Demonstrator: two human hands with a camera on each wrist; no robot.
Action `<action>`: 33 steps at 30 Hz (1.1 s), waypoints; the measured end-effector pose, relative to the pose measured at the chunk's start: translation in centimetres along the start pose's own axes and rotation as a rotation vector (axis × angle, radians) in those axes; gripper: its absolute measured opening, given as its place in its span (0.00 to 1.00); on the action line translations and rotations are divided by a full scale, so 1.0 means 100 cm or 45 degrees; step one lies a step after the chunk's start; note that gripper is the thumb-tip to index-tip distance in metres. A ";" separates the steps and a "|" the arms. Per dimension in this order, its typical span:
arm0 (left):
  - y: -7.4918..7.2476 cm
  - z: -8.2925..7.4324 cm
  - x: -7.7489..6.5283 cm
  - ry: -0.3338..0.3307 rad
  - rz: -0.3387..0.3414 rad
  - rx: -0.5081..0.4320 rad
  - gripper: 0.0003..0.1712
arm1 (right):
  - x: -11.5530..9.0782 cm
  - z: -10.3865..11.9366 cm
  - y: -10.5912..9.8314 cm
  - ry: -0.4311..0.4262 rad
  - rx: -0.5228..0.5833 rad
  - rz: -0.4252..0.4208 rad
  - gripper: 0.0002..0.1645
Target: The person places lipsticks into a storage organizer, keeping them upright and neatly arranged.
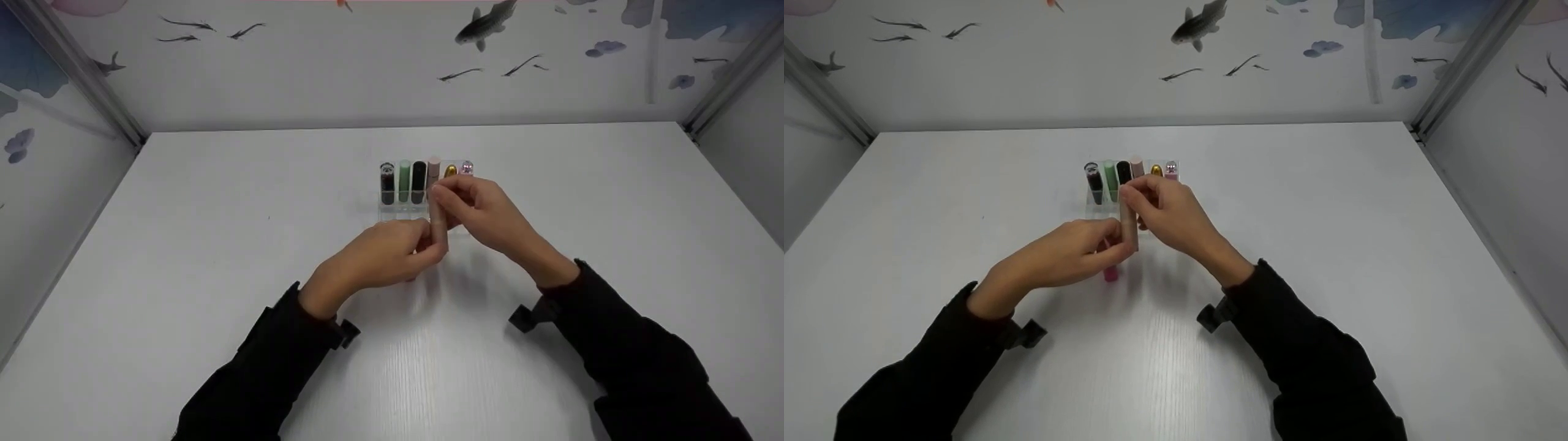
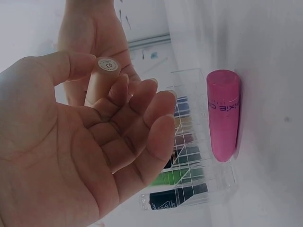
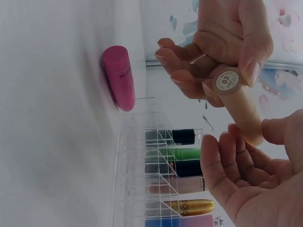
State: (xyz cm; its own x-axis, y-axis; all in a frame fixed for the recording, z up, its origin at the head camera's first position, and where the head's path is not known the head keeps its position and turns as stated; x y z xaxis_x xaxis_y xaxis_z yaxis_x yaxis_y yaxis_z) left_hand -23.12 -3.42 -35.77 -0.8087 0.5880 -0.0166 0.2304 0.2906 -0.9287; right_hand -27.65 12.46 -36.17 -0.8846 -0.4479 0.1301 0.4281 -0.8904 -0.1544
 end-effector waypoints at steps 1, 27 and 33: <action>0.000 0.000 0.000 -0.001 0.003 -0.005 0.20 | 0.000 0.000 0.000 -0.004 0.004 -0.002 0.21; -0.014 0.013 -0.001 -0.136 -0.102 0.097 0.17 | -0.003 0.020 -0.021 -0.129 -0.077 -0.169 0.23; -0.019 0.018 -0.001 -0.248 -0.159 0.195 0.16 | -0.002 0.023 -0.028 -0.189 -0.146 -0.213 0.21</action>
Point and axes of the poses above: each hand's wrist, its own x-axis towards the middle knuckle, its own y-axis out of the palm, z = x × y, the point moved 3 cm from there along x, towards the middle knuckle, and after that the axes turned 13 degrees about x, right-handed, at the moved point
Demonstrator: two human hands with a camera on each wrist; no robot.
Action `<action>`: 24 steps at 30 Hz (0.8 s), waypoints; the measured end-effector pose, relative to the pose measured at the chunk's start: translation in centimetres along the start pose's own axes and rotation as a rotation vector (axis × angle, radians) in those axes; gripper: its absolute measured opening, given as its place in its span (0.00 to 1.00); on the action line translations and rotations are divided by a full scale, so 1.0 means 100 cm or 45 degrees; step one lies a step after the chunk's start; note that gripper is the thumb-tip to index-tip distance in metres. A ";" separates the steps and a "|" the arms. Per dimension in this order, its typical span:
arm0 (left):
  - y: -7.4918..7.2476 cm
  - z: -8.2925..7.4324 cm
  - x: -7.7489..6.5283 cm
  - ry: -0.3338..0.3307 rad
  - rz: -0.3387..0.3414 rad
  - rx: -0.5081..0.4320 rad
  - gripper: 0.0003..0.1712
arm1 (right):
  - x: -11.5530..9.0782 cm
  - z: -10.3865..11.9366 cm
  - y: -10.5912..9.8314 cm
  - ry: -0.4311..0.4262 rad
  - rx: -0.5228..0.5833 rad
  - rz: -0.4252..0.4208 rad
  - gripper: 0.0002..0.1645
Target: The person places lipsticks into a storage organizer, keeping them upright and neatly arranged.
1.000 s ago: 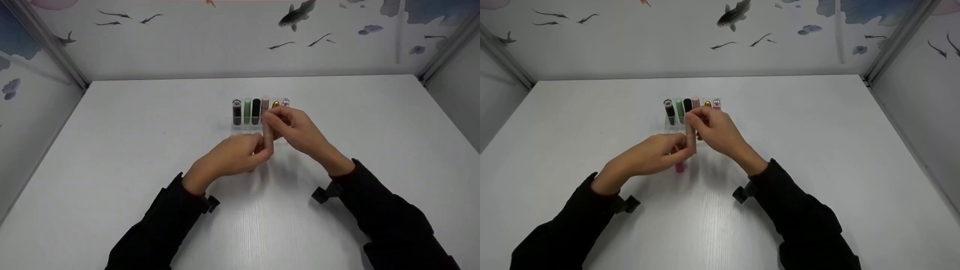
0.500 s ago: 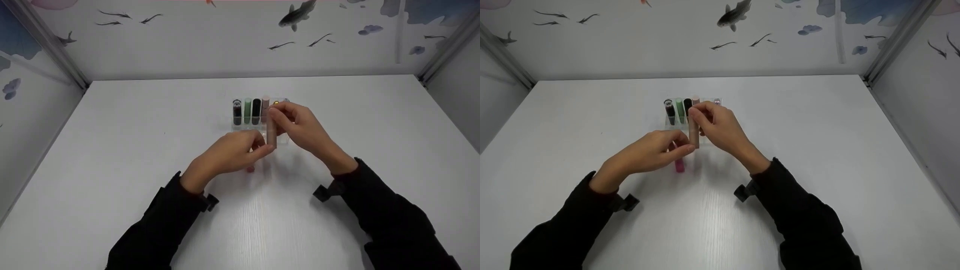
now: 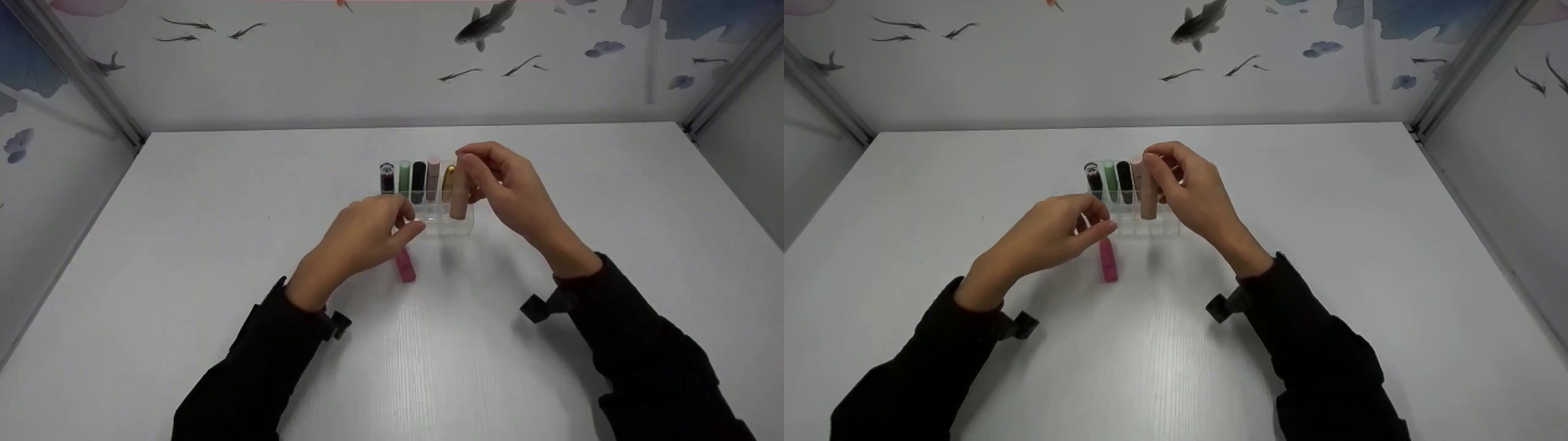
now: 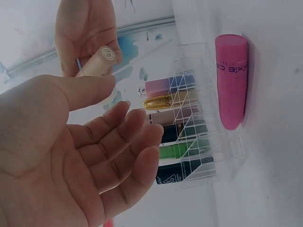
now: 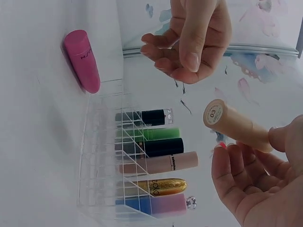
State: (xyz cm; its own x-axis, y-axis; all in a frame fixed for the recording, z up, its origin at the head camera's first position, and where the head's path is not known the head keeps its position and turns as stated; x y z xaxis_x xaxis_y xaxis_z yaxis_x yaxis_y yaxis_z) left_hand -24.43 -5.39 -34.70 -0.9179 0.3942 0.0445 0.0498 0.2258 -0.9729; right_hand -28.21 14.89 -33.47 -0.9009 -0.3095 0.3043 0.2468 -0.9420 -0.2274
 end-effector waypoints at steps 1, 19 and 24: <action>0.000 0.001 0.000 -0.015 -0.009 0.019 0.15 | 0.000 0.000 -0.001 -0.008 -0.013 -0.007 0.21; 0.012 0.029 0.007 -0.162 -0.120 0.239 0.08 | 0.004 -0.011 -0.007 -0.077 -0.323 -0.036 0.20; 0.016 0.031 0.009 -0.170 -0.107 0.223 0.10 | 0.003 -0.016 -0.008 -0.087 -0.436 -0.045 0.22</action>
Point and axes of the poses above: each hand's wrist, its own x-axis towards the middle knuckle, its own y-axis out of the palm, z = x × y, the point moved 3 cm from there along x, towards the middle knuckle, and after that the axes turned 13 degrees about x, right-handed, at the moved point
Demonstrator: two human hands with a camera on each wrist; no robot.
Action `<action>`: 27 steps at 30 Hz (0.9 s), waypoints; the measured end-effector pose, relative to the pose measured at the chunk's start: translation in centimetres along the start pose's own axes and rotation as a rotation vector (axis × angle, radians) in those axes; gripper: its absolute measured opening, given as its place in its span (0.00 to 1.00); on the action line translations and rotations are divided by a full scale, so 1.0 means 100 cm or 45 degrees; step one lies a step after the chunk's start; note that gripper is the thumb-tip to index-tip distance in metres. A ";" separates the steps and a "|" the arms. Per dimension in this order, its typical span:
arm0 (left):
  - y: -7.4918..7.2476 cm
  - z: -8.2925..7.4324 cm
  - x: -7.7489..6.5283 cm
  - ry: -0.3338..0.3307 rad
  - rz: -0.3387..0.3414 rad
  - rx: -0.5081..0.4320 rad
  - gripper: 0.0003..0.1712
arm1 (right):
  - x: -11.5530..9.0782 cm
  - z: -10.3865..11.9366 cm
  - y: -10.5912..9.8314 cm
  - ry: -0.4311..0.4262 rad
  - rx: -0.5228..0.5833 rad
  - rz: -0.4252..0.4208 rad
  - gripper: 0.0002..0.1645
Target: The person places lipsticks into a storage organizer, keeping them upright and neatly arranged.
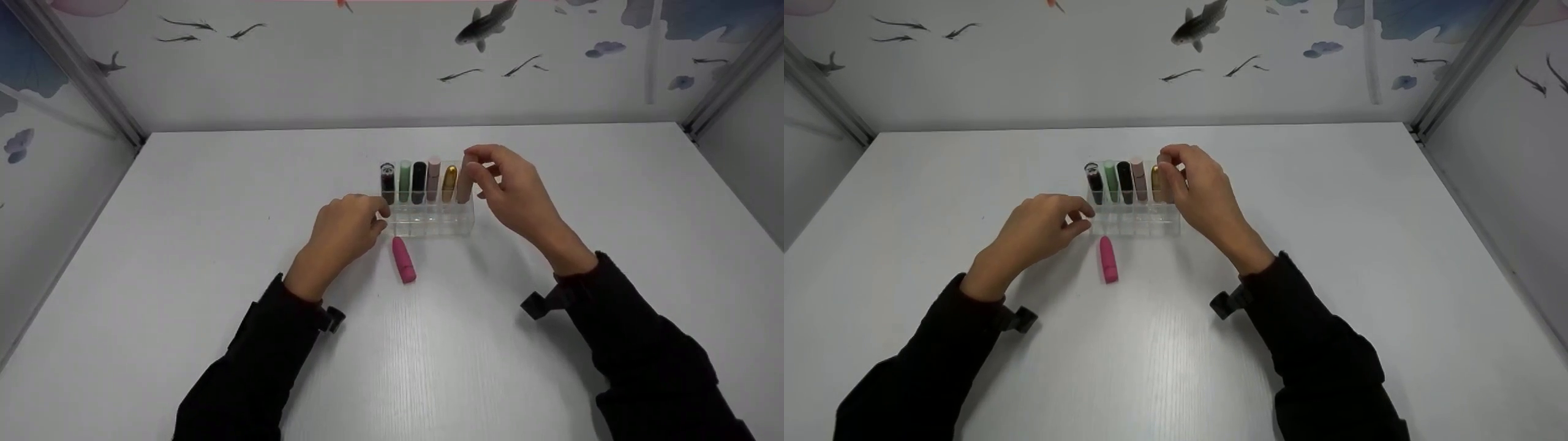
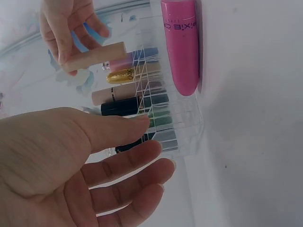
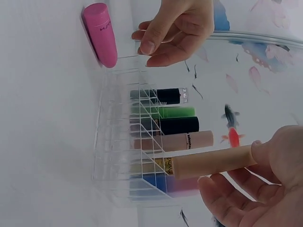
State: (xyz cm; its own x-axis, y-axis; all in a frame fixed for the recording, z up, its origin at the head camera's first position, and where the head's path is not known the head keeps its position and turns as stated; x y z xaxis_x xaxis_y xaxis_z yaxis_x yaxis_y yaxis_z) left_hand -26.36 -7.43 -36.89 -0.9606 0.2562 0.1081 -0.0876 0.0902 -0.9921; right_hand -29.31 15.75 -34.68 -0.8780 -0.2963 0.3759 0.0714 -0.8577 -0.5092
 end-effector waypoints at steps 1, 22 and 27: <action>0.000 0.000 0.000 -0.001 0.000 -0.001 0.10 | 0.000 -0.001 0.000 -0.012 -0.024 -0.001 0.22; 0.009 0.002 0.003 0.033 0.023 -0.035 0.09 | 0.000 -0.012 0.003 0.109 -0.160 0.064 0.18; 0.009 0.002 0.004 0.031 0.030 -0.043 0.09 | 0.000 -0.012 0.004 0.105 -0.187 0.090 0.17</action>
Point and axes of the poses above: each hand's wrist, its own x-axis towards the middle knuckle, its own y-axis out of the palm, z = x × y, the point moved 3 cm from there along x, towards the middle knuckle, and after that the axes turned 13 degrees about x, right-handed, at the moved point
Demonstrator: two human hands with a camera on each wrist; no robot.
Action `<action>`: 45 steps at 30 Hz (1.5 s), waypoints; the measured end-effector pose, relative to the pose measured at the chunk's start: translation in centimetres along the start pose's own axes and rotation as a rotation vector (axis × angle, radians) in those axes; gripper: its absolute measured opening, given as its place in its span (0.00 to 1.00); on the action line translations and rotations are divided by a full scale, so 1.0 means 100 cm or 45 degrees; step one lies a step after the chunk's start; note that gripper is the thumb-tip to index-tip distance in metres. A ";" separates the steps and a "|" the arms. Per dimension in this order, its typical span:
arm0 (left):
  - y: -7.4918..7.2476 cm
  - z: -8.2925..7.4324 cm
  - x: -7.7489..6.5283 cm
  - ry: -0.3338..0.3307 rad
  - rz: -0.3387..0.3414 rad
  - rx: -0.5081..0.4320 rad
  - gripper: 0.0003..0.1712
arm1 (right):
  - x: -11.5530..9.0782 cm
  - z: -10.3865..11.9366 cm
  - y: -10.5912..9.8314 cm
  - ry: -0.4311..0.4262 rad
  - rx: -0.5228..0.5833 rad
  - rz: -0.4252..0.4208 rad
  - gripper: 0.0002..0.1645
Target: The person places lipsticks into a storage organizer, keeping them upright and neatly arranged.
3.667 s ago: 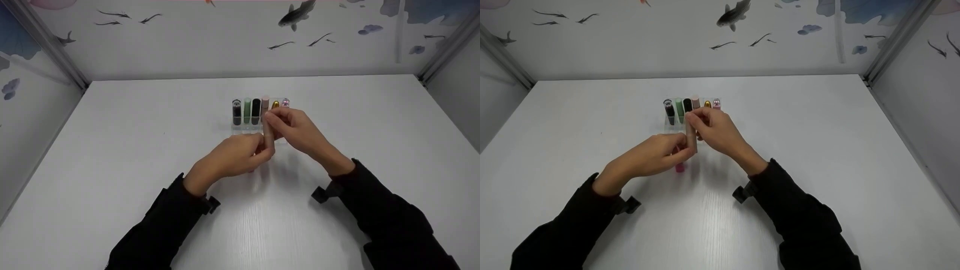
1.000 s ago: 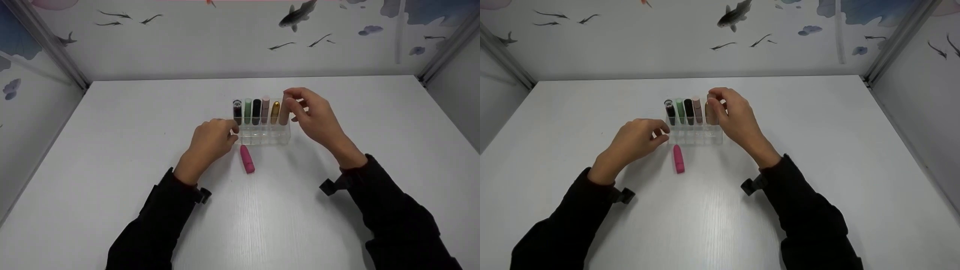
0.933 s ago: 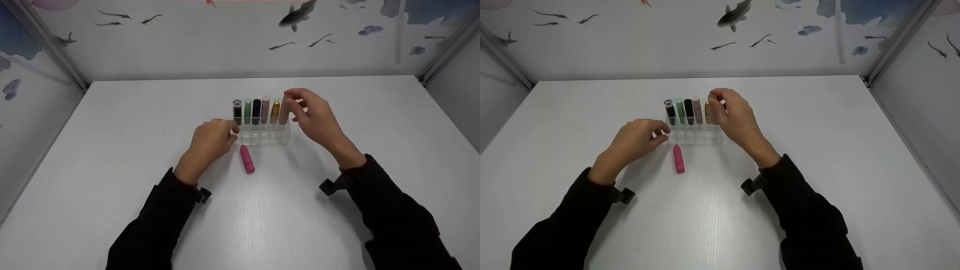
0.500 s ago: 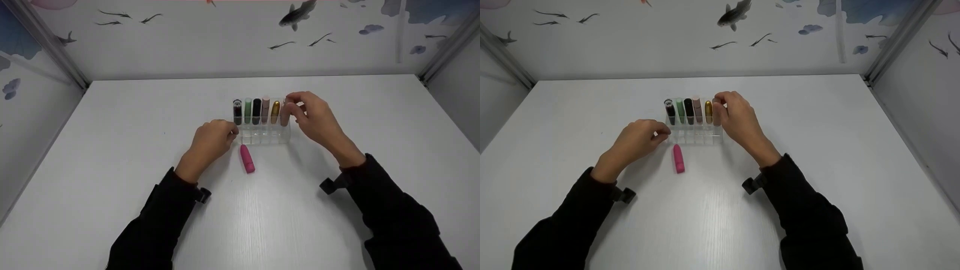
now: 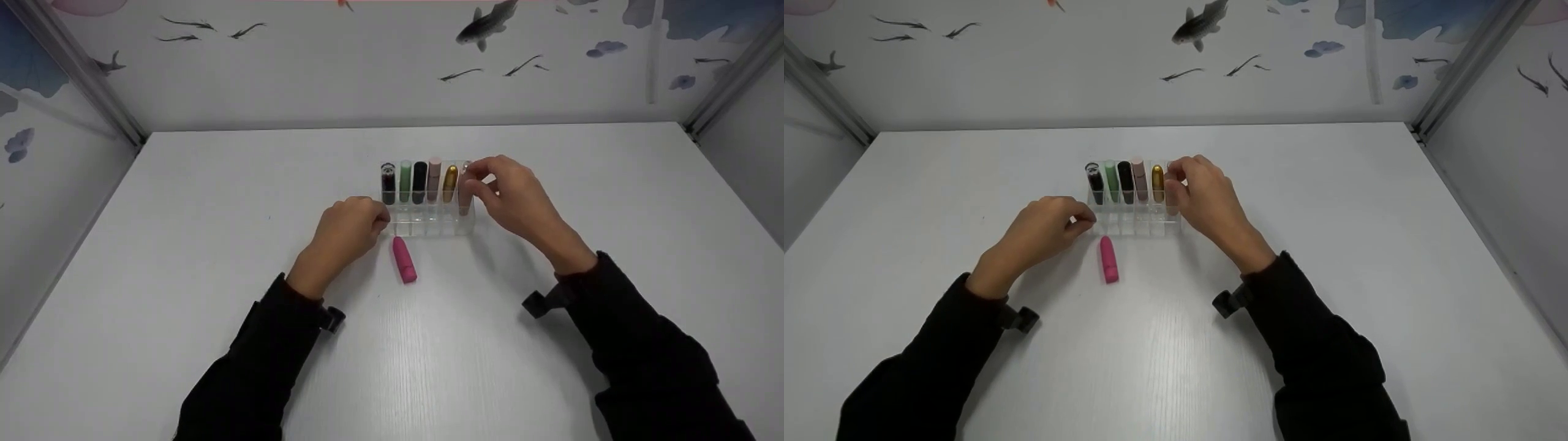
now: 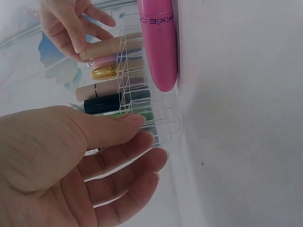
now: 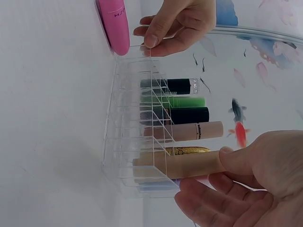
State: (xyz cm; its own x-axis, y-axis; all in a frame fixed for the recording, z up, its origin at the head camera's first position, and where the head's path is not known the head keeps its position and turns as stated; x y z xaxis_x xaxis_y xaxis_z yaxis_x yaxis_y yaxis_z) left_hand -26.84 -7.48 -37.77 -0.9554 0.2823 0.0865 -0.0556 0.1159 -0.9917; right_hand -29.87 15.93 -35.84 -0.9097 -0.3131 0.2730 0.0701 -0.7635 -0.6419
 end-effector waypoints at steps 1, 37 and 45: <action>0.000 0.000 0.000 0.001 -0.002 -0.001 0.09 | 0.000 0.000 0.000 0.004 -0.001 0.003 0.17; 0.000 0.001 0.000 0.030 -0.019 0.016 0.08 | 0.001 -0.002 0.000 0.113 -0.044 0.003 0.18; 0.000 0.001 0.000 0.035 -0.019 0.006 0.08 | 0.000 0.002 -0.003 0.068 -0.034 -0.034 0.19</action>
State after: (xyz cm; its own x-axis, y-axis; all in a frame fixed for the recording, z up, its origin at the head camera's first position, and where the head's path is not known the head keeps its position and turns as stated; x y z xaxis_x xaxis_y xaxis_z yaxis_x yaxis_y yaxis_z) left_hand -26.90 -7.59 -37.82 -0.9462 0.3066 0.1035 -0.0708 0.1159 -0.9907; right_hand -29.78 16.00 -35.49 -0.9315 -0.2618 0.2523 0.0353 -0.7558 -0.6538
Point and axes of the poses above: each hand's wrist, its own x-axis towards the middle knuckle, its own y-axis out of the palm, z = x × y, the point moved 3 cm from there along x, towards the middle knuckle, and after that the axes turned 13 degrees about x, right-handed, at the moved point
